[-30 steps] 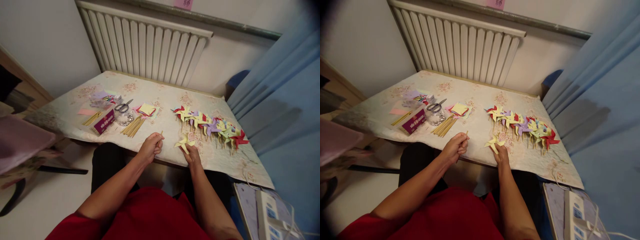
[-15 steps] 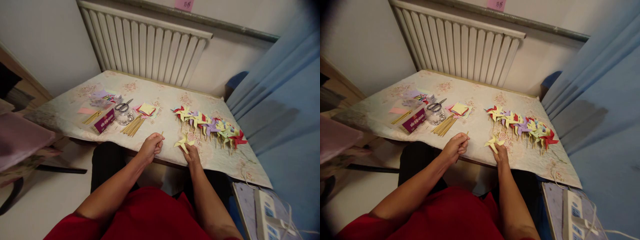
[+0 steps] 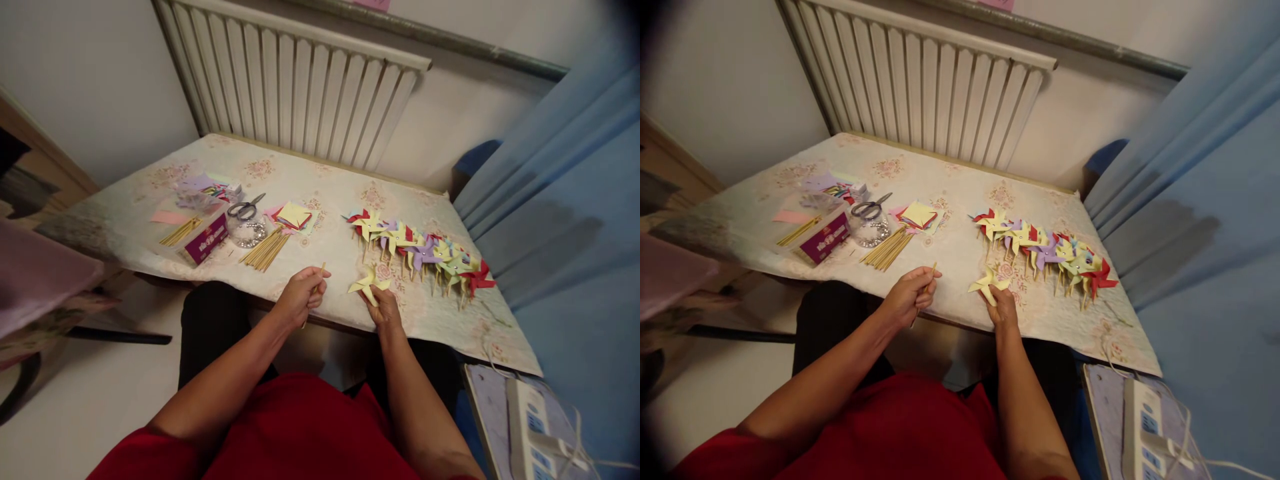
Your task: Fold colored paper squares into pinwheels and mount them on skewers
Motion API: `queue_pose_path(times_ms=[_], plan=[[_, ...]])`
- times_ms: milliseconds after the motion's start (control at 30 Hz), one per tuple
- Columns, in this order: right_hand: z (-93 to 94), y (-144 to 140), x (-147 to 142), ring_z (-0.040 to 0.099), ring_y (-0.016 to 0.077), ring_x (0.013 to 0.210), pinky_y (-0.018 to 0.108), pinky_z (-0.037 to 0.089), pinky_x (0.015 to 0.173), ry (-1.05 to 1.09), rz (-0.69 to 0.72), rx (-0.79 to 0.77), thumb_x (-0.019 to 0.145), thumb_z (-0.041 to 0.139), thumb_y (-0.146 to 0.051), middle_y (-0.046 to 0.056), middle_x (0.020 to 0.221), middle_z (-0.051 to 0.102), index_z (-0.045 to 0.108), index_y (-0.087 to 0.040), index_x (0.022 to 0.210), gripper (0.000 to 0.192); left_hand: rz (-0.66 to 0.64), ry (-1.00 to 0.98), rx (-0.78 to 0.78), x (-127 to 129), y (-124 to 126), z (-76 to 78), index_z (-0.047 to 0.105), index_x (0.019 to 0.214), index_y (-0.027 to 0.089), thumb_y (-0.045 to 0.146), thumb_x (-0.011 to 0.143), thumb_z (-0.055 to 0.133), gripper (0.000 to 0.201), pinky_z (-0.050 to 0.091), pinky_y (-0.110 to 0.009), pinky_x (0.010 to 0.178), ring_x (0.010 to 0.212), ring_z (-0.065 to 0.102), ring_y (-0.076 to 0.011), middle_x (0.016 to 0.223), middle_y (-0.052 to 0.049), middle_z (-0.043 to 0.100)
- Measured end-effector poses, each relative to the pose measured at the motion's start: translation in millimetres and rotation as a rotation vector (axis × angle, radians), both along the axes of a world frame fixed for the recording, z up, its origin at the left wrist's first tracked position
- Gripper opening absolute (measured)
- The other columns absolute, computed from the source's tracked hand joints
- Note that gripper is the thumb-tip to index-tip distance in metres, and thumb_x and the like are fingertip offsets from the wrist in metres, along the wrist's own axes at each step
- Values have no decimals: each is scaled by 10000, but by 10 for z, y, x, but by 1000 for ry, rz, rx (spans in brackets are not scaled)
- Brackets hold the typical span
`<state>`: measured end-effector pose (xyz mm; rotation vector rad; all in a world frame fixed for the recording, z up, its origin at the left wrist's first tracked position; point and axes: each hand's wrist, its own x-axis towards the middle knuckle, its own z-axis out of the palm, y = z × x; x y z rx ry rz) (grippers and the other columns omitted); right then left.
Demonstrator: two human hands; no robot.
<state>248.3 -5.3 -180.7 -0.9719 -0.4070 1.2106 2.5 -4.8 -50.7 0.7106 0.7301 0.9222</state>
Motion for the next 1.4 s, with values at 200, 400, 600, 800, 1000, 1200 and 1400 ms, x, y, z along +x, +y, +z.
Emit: queue_pose_path(times_ms=[200, 400, 600, 800, 1000, 1200, 1400], plan=[[27, -5, -15, 699, 211, 864, 380, 595, 819, 41, -11, -7, 572, 793, -156, 3, 870, 737, 646, -176, 945, 400, -8, 2, 13, -13, 7, 8, 585, 955, 126, 227, 766, 618, 217, 108, -187, 387, 356, 213, -4, 565, 51, 487], [23, 3, -9, 703, 206, 847, 358, 606, 795, 35, -14, -15, 578, 785, -142, 11, 897, 745, 651, -184, 939, 387, -29, 13, 31, -34, 38, -39, 581, 919, 150, 332, 820, 589, 207, 108, -190, 382, 342, 205, -14, 522, 61, 464], [44, -4, -27, 706, 208, 856, 347, 607, 793, -15, -10, -5, 592, 788, -161, 15, 899, 743, 650, -184, 939, 375, -30, -5, 61, -63, 108, -124, 582, 916, 155, 369, 814, 604, 238, 125, -185, 384, 346, 217, -20, 508, 65, 459], [42, 7, -34, 706, 195, 859, 340, 602, 812, -27, -23, -35, 601, 781, -167, 7, 895, 743, 649, -184, 922, 347, -54, -15, 73, -94, 216, -177, 560, 873, 166, 365, 830, 585, 205, 119, -189, 386, 344, 206, -26, 473, 74, 429], [31, 15, -38, 711, 215, 870, 371, 616, 807, 12, -58, -49, 602, 788, -128, 32, 894, 738, 651, -160, 948, 374, -68, -15, 52, -99, 443, -271, 556, 840, 165, 363, 834, 567, 199, 121, -190, 383, 345, 204, -29, 463, 73, 418], [97, 18, -89, 717, 209, 837, 341, 622, 797, -17, -55, -68, 603, 796, -131, 23, 853, 738, 660, -161, 927, 353, -150, -76, 59, -65, 796, -372, 589, 910, 142, 373, 809, 609, 253, 126, -186, 389, 360, 212, -21, 511, 58, 459], [154, 30, -132, 718, 210, 838, 349, 625, 791, -27, -98, -83, 580, 799, -107, 14, 878, 740, 656, -175, 982, 431, -205, -84, 94, -40, 1055, -433, 576, 957, 149, 334, 827, 584, 227, 111, -194, 387, 341, 202, -21, 495, 69, 447]])
